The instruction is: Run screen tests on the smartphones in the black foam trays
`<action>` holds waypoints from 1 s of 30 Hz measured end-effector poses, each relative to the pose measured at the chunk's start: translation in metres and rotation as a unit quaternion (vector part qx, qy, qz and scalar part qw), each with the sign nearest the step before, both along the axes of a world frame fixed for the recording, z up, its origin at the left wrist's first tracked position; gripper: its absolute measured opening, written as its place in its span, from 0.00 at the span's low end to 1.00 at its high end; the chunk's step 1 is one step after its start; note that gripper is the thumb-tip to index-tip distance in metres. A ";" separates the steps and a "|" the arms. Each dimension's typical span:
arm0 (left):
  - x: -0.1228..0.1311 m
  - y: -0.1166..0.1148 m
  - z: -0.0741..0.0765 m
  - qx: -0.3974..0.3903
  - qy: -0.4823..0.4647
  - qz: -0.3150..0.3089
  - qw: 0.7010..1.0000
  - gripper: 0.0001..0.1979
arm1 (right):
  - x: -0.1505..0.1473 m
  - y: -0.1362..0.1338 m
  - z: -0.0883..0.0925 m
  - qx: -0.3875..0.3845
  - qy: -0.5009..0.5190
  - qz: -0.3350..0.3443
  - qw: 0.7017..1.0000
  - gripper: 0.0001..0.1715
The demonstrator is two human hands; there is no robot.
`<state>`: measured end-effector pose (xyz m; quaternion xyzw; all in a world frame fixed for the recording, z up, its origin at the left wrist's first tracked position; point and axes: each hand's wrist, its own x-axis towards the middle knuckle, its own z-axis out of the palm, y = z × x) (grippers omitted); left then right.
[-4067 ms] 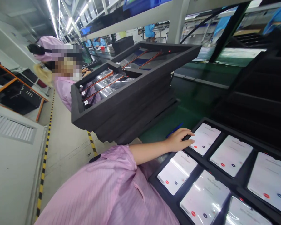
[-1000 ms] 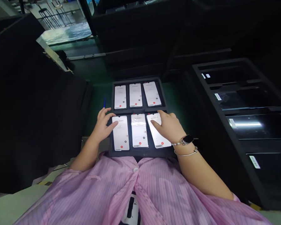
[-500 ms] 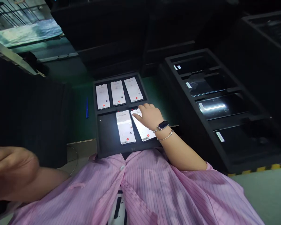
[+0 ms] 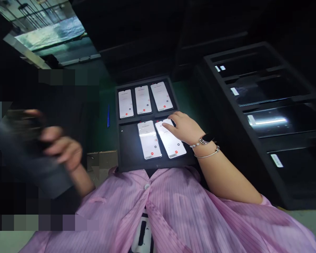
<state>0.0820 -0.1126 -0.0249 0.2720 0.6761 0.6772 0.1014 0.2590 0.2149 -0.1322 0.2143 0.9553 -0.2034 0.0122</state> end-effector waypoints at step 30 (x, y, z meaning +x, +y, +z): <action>0.015 0.131 -0.087 -0.458 0.294 -0.227 0.807 0.30 | 0.000 0.014 0.023 -0.099 0.006 -0.093 0.991 0.28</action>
